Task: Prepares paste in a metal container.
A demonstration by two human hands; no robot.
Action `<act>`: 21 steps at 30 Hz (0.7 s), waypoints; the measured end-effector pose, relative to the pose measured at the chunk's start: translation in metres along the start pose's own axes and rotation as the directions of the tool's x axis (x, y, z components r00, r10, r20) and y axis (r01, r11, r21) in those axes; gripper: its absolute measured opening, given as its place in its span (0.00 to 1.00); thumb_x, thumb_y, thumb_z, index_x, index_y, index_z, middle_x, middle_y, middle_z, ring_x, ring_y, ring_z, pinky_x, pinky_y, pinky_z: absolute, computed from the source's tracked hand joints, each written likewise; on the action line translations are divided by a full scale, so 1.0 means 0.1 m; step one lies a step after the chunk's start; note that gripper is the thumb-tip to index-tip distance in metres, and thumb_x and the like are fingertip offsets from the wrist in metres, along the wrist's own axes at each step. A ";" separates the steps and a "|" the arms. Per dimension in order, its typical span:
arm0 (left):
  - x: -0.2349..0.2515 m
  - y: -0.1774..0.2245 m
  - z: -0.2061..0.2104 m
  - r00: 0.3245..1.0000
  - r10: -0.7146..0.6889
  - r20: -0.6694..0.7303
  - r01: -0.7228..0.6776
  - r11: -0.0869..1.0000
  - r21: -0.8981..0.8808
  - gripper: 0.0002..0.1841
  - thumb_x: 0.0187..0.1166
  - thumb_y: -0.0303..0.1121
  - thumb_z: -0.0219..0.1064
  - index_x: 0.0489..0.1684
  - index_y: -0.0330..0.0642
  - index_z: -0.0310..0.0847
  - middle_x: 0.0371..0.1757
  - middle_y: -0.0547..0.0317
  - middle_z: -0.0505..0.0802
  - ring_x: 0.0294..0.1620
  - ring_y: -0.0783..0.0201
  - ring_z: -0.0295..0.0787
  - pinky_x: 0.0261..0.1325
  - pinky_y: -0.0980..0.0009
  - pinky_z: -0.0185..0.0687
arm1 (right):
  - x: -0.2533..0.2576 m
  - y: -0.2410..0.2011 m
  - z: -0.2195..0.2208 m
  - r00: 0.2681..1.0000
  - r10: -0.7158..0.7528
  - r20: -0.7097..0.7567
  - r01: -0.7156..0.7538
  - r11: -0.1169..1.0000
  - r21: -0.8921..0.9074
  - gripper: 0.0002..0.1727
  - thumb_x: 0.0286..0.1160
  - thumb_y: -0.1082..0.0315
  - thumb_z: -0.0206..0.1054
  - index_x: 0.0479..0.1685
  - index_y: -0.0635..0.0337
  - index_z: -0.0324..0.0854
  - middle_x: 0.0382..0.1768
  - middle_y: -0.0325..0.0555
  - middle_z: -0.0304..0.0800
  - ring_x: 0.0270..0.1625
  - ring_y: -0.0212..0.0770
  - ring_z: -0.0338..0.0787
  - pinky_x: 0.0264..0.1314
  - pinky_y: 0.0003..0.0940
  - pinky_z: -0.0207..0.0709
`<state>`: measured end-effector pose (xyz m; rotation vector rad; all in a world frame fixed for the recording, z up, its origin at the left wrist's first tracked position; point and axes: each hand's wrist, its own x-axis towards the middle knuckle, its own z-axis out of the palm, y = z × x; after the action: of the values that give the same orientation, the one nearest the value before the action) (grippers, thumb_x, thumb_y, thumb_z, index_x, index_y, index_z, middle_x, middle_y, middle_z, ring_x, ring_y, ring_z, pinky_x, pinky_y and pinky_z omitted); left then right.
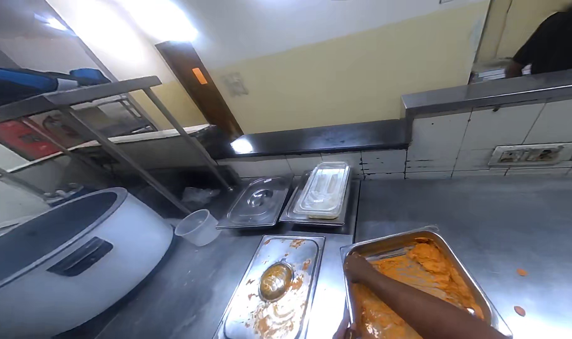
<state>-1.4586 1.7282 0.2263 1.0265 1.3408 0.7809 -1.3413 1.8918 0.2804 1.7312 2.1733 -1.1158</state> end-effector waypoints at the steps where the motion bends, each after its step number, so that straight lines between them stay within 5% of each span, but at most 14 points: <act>1: 0.05 0.03 -0.06 1.000 -0.002 0.006 0.002 1.000 0.014 0.30 0.94 0.31 0.46 0.94 0.32 0.44 0.93 0.36 0.59 0.88 0.50 0.66 0.86 0.55 0.64 | -0.01 0.01 0.03 0.999 -0.029 0.025 0.029 0.999 -0.019 0.24 0.85 0.69 0.58 0.74 0.77 0.72 0.78 0.73 0.72 0.82 0.69 0.71 0.79 0.68 0.65; 5: 0.29 0.07 -0.25 1.000 0.001 0.014 -0.001 1.000 0.002 0.28 0.94 0.31 0.44 0.93 0.37 0.52 0.92 0.43 0.64 0.89 0.54 0.65 0.89 0.55 0.60 | -0.30 -0.02 0.28 0.983 -0.127 0.136 0.132 0.991 -0.031 0.24 0.84 0.65 0.63 0.69 0.78 0.76 0.72 0.76 0.76 0.77 0.71 0.75 0.76 0.70 0.67; 7: 0.39 0.11 -0.30 1.000 0.000 -0.004 0.000 0.998 -0.067 0.26 0.95 0.32 0.43 0.91 0.37 0.57 0.88 0.44 0.71 0.84 0.57 0.72 0.86 0.57 0.66 | -0.52 -0.10 0.51 0.960 -0.205 0.189 0.213 0.977 -0.026 0.22 0.88 0.66 0.56 0.68 0.78 0.76 0.72 0.76 0.76 0.77 0.72 0.75 0.75 0.70 0.67; 11: 0.56 0.23 -0.31 0.998 -0.039 -0.045 0.033 0.992 -0.125 0.23 0.96 0.32 0.42 0.86 0.38 0.65 0.77 0.42 0.82 0.71 0.57 0.83 0.73 0.58 0.77 | -0.55 -0.03 0.70 0.921 -0.323 0.220 0.354 0.927 -0.123 0.18 0.80 0.73 0.62 0.61 0.80 0.78 0.67 0.77 0.79 0.73 0.74 0.77 0.72 0.72 0.68; 21: 0.81 0.27 -0.28 0.980 0.177 -0.086 -0.150 0.954 0.259 0.19 0.93 0.30 0.50 0.69 0.27 0.81 0.63 0.37 0.90 0.65 0.54 0.86 0.73 0.57 0.76 | -1.19 0.61 0.55 0.875 -0.301 0.380 0.413 0.872 -0.262 0.19 0.90 0.67 0.55 0.68 0.73 0.78 0.71 0.72 0.80 0.76 0.71 0.77 0.74 0.70 0.67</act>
<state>-1.4744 1.8165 0.2212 1.3254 1.4879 0.8131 -1.2662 1.7678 0.2772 0.9414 2.3495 -0.9432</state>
